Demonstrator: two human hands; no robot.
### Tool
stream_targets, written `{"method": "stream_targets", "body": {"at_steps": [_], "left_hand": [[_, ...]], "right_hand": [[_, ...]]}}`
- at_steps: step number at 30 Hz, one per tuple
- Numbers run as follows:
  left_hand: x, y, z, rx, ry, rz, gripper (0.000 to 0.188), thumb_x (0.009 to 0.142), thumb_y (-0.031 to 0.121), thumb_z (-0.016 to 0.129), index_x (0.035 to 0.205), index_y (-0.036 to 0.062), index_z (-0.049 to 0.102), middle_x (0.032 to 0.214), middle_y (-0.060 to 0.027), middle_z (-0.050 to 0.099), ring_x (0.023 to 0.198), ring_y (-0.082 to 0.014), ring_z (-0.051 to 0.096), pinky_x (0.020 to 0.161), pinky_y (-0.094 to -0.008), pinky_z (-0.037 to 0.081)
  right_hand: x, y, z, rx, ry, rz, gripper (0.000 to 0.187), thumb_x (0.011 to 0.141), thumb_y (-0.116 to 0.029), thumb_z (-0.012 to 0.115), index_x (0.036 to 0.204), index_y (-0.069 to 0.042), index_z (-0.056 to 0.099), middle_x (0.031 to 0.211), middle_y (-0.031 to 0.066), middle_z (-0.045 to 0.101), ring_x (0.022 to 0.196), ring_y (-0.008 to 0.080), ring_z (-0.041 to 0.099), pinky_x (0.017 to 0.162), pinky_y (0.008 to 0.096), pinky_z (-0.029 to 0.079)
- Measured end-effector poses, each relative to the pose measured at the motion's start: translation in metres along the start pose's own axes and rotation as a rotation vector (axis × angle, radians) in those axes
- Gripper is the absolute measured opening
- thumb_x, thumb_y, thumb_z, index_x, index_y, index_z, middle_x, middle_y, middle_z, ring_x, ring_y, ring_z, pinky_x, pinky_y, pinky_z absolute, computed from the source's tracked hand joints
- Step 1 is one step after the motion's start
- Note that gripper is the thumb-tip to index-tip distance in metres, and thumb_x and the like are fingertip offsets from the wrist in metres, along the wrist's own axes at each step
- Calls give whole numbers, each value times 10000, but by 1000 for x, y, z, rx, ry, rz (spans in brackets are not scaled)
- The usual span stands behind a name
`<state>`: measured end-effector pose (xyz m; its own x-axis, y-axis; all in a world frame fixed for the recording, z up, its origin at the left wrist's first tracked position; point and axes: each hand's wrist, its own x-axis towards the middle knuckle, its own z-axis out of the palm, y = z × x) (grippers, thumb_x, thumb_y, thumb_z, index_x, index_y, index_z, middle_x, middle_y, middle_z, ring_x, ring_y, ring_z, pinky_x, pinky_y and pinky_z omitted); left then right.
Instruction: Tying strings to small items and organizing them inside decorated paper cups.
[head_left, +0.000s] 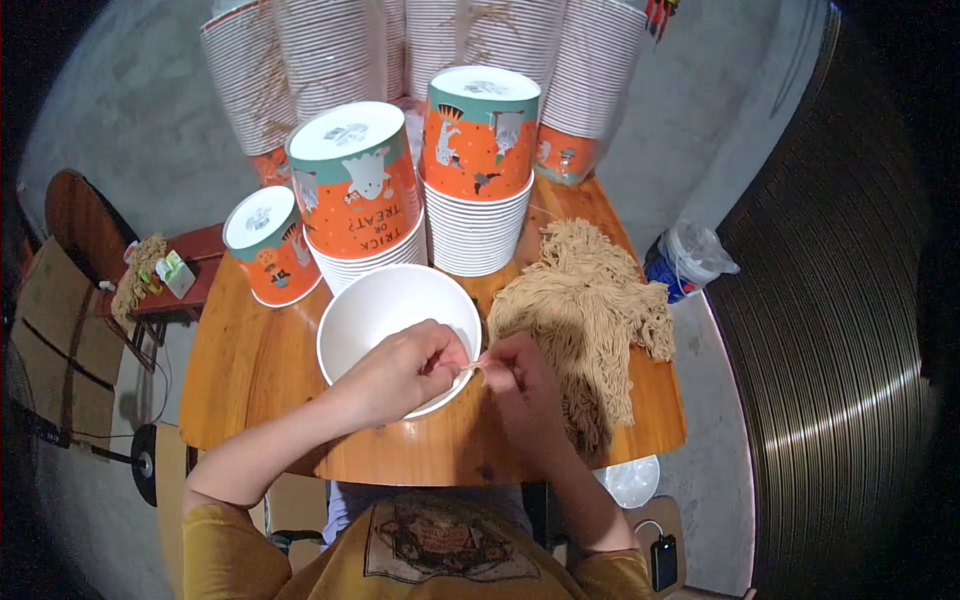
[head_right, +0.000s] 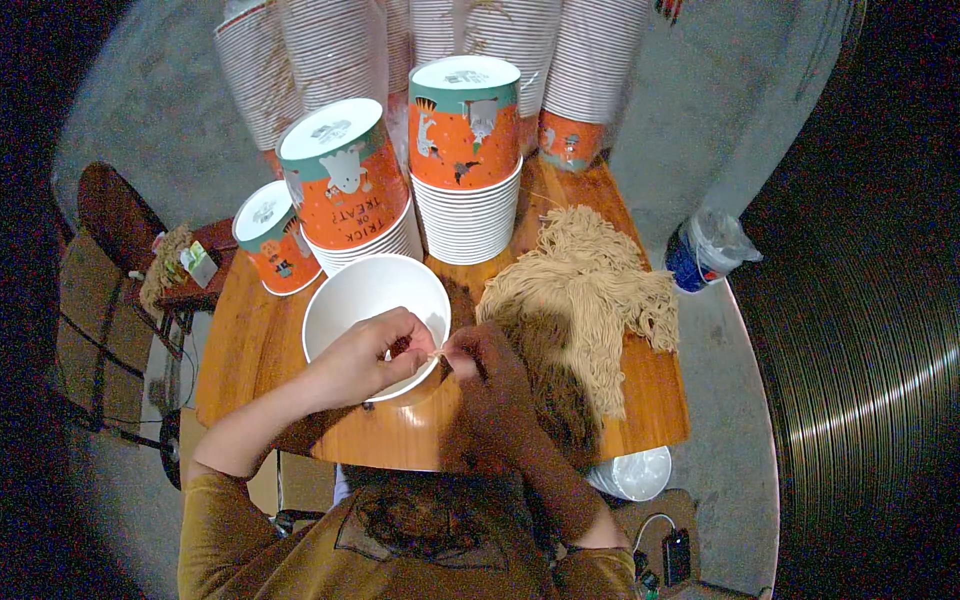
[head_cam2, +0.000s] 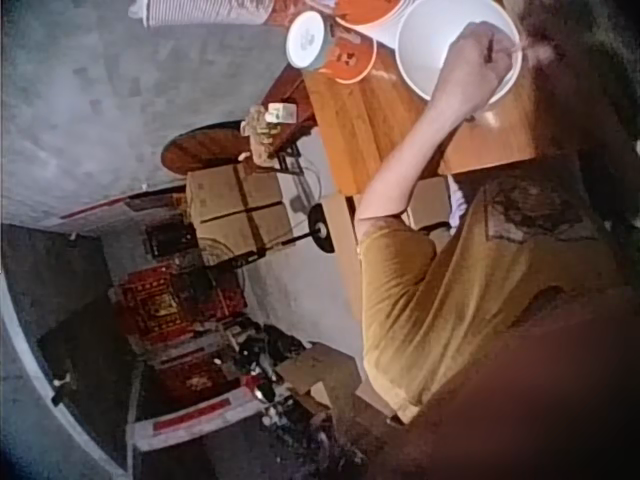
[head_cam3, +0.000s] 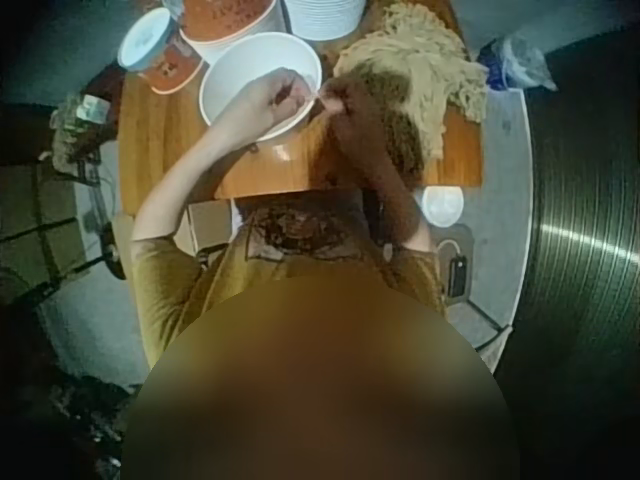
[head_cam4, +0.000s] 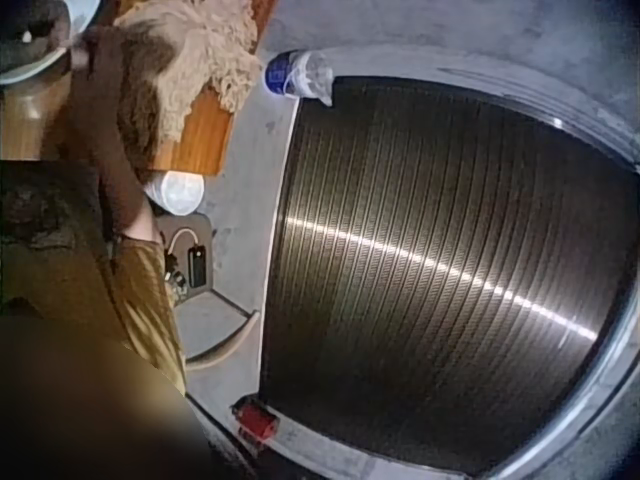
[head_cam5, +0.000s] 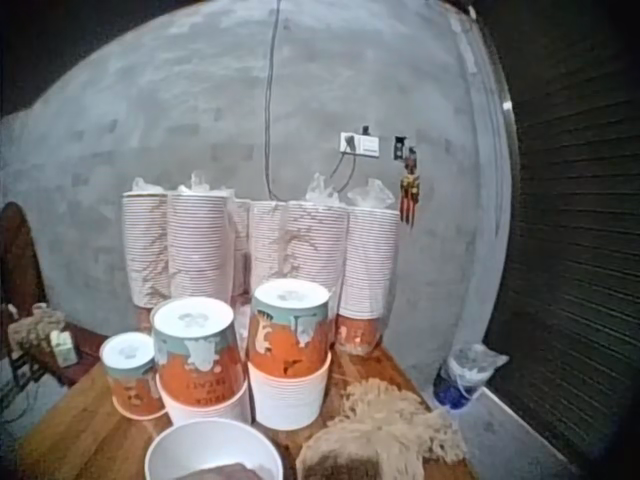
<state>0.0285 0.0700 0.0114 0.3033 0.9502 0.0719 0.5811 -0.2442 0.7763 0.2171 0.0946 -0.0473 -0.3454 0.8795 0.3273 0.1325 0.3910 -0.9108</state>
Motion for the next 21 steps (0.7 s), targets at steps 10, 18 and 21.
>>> {"method": "stream_targets", "body": {"at_steps": [10,18,21], "left_hand": [[-1,0,3,-33,9,5,119,854,100,579,919,0,575,831,-121,582,775,-240,586,712,-337,470],[-2,6,0,-45,-14,-64,133,863,118,581,929,2,575,812,-115,579,748,-232,574,696,-341,467],[-2,5,-1,-31,-5,-11,128,863,118,577,914,2,573,824,-122,570,756,-247,571,700,-351,463]], "right_hand": [[1,-13,-2,-408,21,-334,228,834,-158,661,1023,-56,583,807,56,511,683,186,545,610,292,437],[1,-21,-4,-489,83,-429,210,791,-145,704,949,-64,591,783,90,525,650,264,579,548,374,466],[0,-24,-8,-592,81,-429,187,779,-142,703,901,-76,578,791,87,533,644,288,591,532,391,478]]}}
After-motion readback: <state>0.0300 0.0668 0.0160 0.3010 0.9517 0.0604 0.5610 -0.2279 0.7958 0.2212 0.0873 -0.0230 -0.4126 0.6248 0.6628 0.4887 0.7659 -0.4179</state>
